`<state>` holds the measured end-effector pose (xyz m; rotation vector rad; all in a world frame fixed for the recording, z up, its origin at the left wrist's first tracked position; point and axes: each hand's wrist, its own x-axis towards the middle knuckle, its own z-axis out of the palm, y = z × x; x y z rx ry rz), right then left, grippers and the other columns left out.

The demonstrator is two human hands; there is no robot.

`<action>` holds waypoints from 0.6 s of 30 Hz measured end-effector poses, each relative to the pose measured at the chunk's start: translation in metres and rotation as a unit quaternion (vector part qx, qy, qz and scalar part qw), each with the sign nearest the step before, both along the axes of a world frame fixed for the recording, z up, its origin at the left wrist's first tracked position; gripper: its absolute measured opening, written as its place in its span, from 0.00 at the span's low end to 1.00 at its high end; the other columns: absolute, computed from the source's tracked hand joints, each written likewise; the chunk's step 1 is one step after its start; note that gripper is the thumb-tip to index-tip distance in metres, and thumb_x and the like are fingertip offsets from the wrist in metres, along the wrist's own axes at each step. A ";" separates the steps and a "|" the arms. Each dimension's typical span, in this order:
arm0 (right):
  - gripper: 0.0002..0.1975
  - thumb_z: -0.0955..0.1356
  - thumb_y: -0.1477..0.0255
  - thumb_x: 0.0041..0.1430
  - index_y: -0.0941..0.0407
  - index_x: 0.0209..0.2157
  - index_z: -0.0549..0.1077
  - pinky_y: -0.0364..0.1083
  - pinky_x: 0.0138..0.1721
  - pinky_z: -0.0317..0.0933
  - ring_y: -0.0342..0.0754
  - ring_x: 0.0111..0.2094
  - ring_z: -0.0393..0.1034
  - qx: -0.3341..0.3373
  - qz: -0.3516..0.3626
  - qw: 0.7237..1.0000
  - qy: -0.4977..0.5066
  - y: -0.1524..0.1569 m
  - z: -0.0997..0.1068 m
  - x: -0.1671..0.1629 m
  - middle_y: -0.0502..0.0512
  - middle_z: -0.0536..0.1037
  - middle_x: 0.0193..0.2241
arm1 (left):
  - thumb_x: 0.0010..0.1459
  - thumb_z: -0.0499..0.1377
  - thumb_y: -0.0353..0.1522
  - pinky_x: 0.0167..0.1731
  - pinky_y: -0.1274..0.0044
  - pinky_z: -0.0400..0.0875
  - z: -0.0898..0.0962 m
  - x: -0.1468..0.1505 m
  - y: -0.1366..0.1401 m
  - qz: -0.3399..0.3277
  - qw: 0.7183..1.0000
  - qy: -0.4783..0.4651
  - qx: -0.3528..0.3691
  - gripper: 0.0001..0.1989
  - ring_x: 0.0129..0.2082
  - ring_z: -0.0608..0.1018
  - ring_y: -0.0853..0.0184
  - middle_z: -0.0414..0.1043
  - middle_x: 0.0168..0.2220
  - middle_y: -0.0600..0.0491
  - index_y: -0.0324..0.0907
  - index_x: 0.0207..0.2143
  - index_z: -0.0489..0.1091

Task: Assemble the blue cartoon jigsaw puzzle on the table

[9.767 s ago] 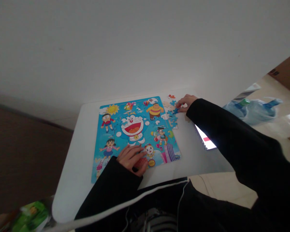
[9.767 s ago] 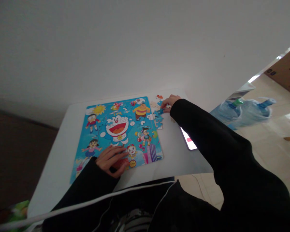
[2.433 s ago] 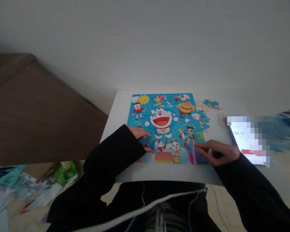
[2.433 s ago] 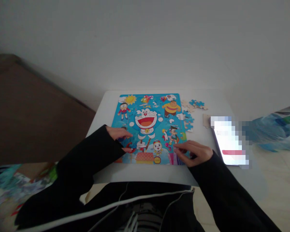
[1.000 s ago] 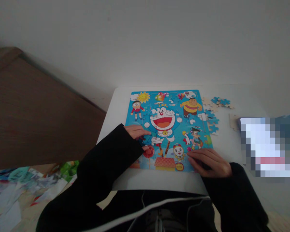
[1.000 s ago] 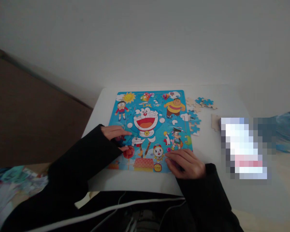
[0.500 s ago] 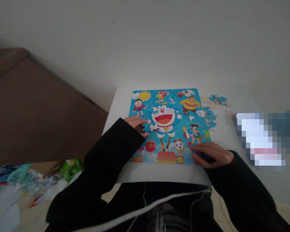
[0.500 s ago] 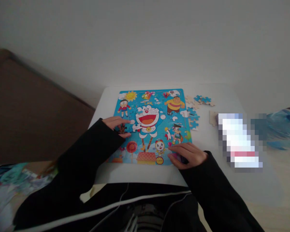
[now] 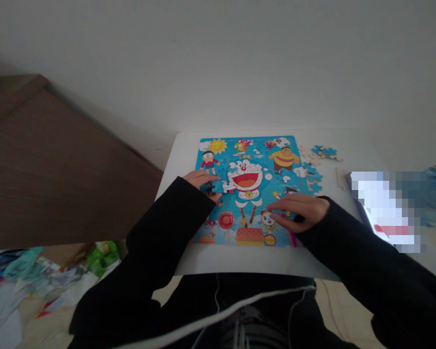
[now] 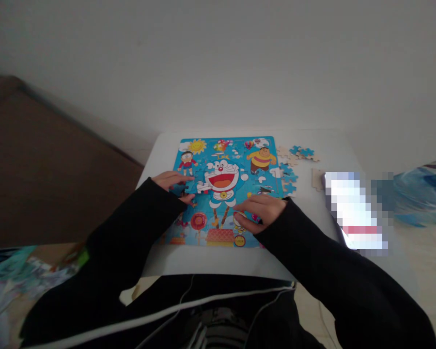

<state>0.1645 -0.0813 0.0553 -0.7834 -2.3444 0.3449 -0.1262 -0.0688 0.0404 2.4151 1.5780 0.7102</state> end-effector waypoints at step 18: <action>0.11 0.74 0.73 0.38 0.58 0.29 0.74 0.34 0.19 0.62 0.36 0.22 0.68 -0.622 -0.063 0.749 0.220 0.044 -0.005 -0.072 0.48 0.75 0.22 | 0.48 0.62 0.36 0.34 0.78 0.70 0.010 0.008 -0.006 -0.107 0.977 -0.111 0.145 0.15 0.31 0.75 0.70 0.76 0.33 0.50 0.41 0.40 0.73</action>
